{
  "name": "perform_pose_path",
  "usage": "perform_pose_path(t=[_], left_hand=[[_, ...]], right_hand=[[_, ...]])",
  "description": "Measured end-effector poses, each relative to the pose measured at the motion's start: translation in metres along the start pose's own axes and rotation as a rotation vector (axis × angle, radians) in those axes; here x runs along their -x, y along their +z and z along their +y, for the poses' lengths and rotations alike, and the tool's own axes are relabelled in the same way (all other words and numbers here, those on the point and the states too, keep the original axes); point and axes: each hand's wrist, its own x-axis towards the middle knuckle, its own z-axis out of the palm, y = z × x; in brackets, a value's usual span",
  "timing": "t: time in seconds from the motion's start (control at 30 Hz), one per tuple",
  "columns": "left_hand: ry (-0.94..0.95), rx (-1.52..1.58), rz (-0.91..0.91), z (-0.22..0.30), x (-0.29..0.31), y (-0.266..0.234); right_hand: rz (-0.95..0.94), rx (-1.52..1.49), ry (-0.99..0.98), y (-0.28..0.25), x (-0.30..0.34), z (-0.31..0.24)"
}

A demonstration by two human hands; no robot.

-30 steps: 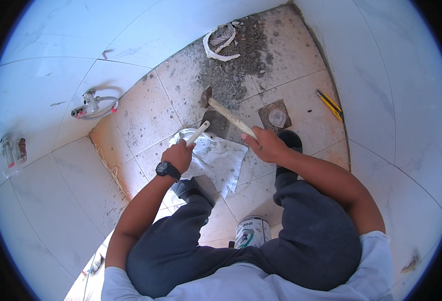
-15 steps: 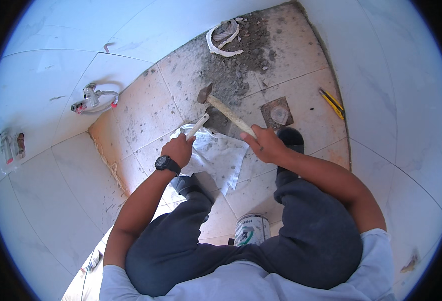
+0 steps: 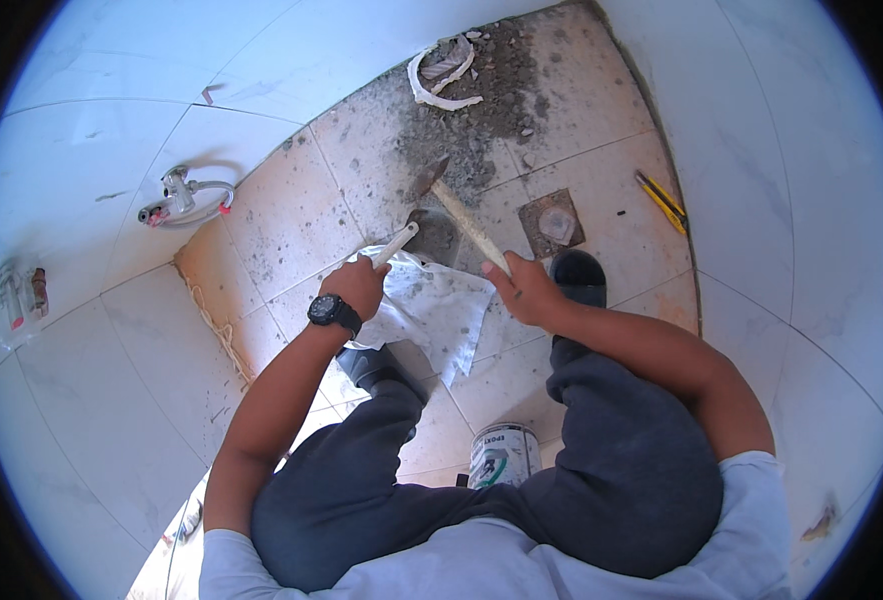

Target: The person uses a hammer and chisel to break tiles on a tiled floor. They repeatedly strike the chisel to chip away at the tiles, creating a hole in the floor.

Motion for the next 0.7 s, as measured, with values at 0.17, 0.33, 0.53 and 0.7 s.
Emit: perform_pose_path(t=[0.17,0.33,0.53,0.7], left_hand=[[0.031,-0.022,-0.019,0.001,-0.004,-0.005],[0.007,-0.012,-0.033,0.003,-0.004,-0.007],[0.029,-0.026,-0.028,0.003,-0.005,-0.009],[0.009,-0.018,-0.038,0.003,-0.003,-0.006]], right_hand=[[-0.022,0.16,-0.108,-0.001,-0.007,0.0],[-0.02,0.048,-0.06,-0.003,0.002,-0.004],[-0.073,0.102,-0.102,-0.003,0.001,-0.008],[-0.033,0.031,-0.004,-0.002,0.001,-0.008]])
